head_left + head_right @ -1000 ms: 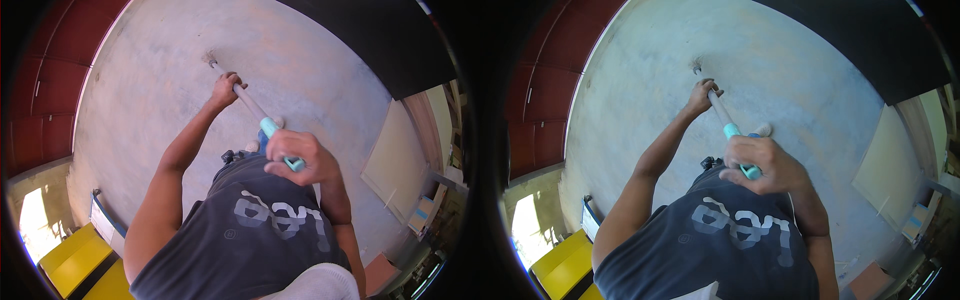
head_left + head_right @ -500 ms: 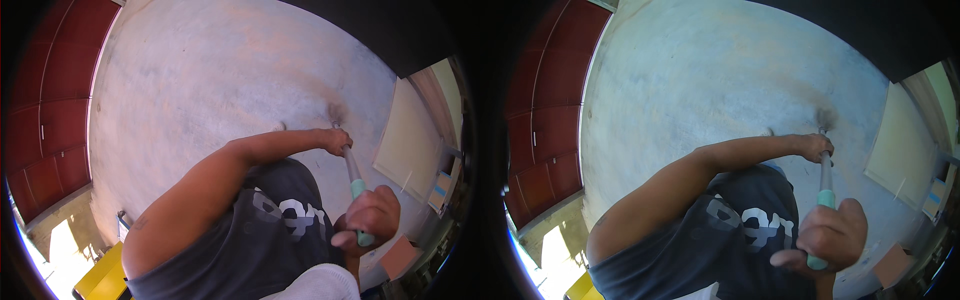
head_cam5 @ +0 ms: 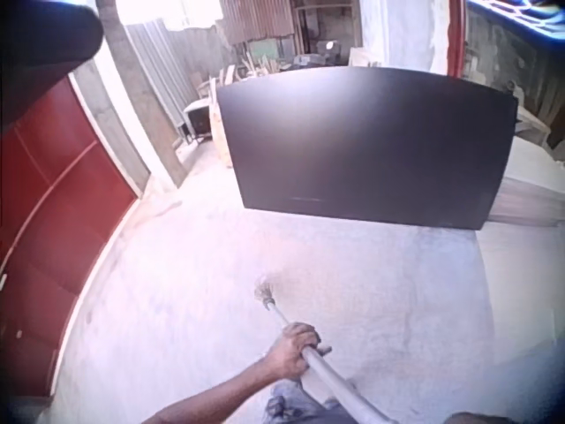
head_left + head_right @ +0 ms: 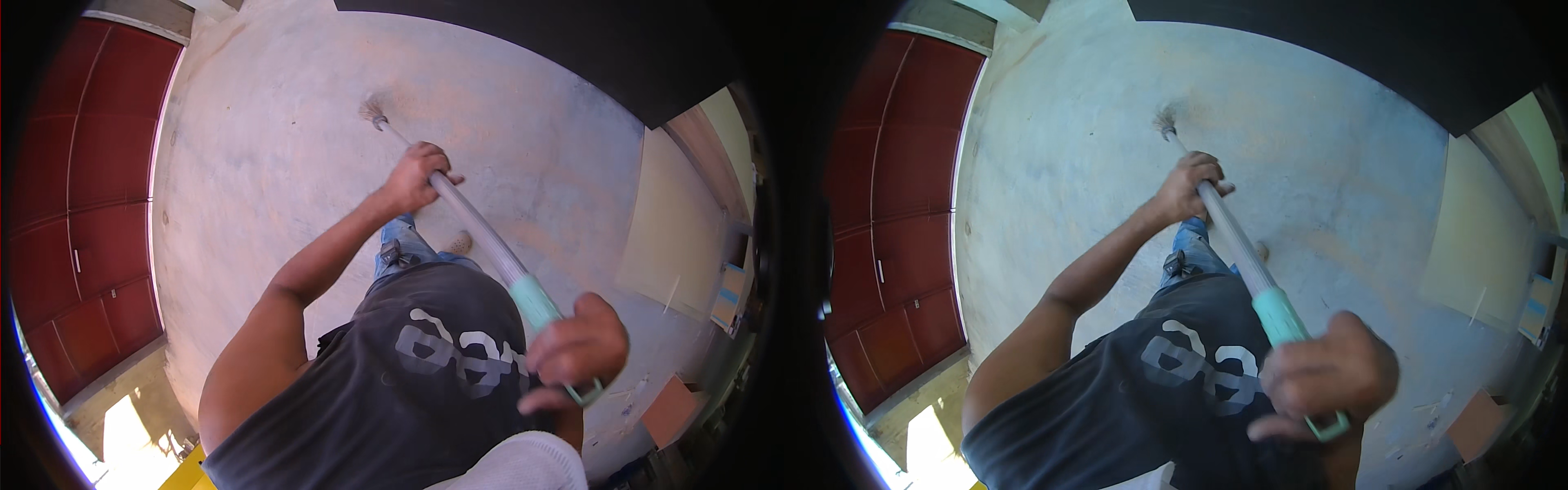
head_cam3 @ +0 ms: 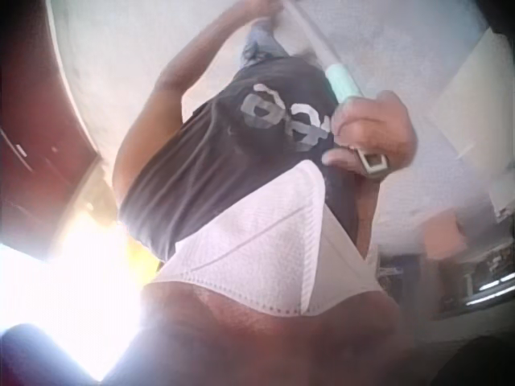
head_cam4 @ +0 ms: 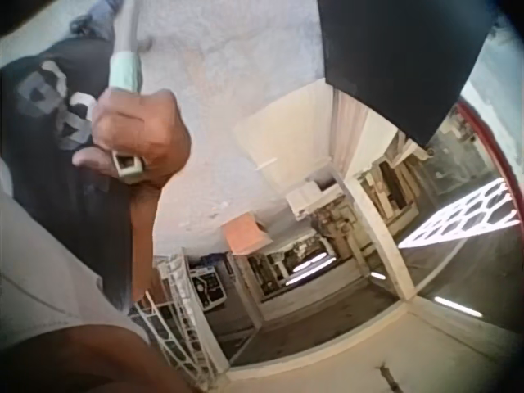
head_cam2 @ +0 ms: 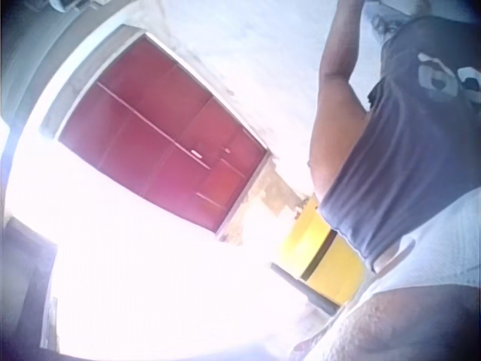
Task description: Sweep sawdust and wood debris from a workshop floor using a long-handled broom.
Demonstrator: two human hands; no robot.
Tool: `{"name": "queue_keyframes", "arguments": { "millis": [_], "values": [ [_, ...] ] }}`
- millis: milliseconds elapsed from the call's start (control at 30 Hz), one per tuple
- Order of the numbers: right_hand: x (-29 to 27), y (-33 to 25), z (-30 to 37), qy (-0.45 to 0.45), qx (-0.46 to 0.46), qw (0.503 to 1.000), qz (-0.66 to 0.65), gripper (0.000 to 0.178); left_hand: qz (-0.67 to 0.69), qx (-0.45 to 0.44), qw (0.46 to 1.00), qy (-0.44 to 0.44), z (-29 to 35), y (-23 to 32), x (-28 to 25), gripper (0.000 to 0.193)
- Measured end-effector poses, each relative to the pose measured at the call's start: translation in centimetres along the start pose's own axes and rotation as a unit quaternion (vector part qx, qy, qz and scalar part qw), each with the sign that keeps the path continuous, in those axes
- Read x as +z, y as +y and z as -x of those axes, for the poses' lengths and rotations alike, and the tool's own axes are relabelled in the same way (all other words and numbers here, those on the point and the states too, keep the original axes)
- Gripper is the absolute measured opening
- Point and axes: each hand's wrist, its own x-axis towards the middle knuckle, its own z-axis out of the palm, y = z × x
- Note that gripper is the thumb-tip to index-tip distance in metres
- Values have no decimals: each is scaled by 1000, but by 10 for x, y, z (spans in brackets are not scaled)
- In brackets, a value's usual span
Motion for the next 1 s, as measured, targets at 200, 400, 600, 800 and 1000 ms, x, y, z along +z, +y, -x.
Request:
{"name": "queue_keyframes", "arguments": {
  "millis": [200,400,600,800,1000],
  "values": [
    [70,111,-69,157,126,978,-49,25,-58,-138,986,-75,19,-155,10,28],
    [34,46,-92,192,256,945,70,29,196,-27,949,-246,-20,-68,153,37],
    [28,-7,-113,112,267,931,223,45,276,101,862,-412,-66,17,165,30],
    [-2,-48,-105,111,-38,956,268,33,233,236,904,-270,-104,58,101,30],
    [-6,-6,-77,145,-371,906,142,19,130,177,965,-142,-102,-24,-16,29]
  ]
}}
